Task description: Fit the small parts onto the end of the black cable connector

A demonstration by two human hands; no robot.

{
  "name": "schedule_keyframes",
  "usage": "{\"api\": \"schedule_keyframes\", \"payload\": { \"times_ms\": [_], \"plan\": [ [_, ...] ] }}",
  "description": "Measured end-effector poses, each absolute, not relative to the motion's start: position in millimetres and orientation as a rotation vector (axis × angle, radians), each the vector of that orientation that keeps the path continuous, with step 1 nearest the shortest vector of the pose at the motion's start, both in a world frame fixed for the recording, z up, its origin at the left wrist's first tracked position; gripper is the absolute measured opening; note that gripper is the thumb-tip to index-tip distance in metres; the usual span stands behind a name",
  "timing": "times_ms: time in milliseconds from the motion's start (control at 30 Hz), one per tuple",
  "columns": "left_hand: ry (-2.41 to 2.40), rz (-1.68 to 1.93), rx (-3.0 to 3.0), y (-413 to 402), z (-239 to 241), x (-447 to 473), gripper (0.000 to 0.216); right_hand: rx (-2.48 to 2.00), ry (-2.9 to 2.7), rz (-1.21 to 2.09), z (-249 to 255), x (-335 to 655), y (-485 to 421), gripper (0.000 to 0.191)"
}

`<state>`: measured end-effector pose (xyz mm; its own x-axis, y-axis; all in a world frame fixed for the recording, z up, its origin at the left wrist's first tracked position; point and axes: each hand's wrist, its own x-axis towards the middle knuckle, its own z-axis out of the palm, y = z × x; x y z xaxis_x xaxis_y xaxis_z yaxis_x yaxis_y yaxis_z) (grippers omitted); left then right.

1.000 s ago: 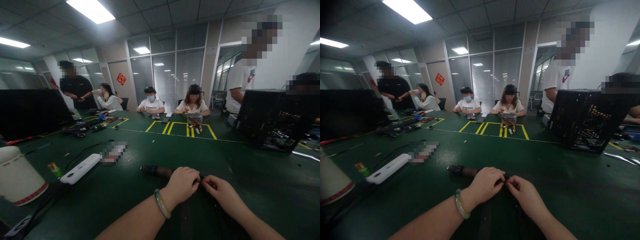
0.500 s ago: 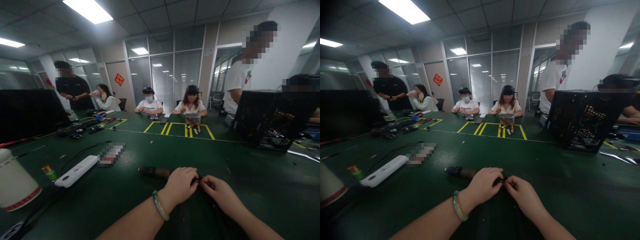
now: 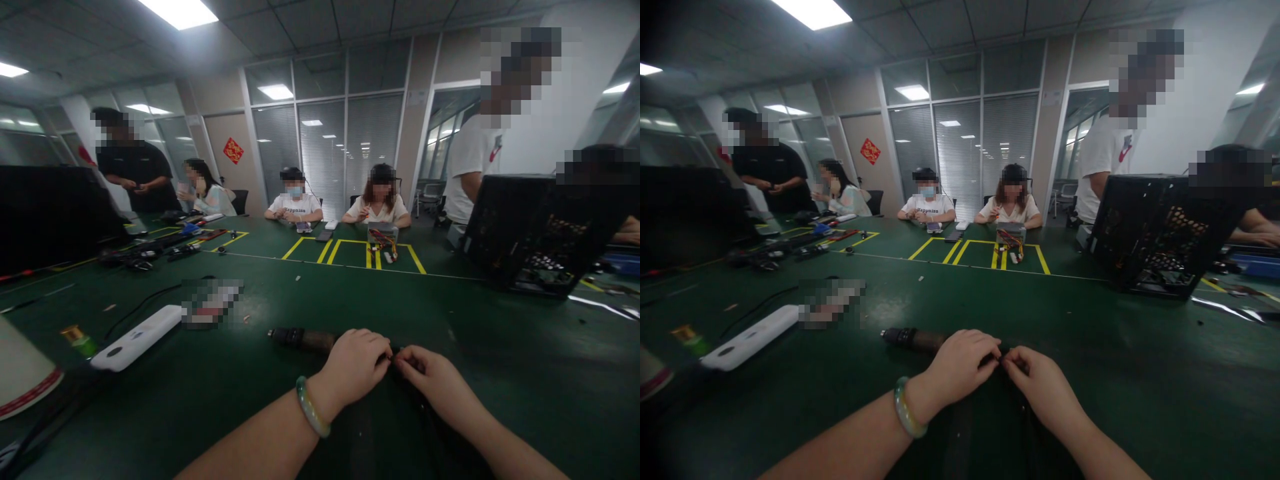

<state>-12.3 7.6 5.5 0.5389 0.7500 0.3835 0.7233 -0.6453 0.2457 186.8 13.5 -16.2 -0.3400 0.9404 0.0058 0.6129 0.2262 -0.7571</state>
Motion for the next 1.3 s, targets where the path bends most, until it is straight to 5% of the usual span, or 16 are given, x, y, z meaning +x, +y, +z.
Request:
{"api": "schedule_keyframes", "payload": {
  "times_ms": [1300],
  "plan": [
    [1.246,0.822,2.699,11.4,1.1,-14.8,0.006,-1.427,-2.002,0.965,-16.4,185.5,13.6,0.021]
  ]
}}
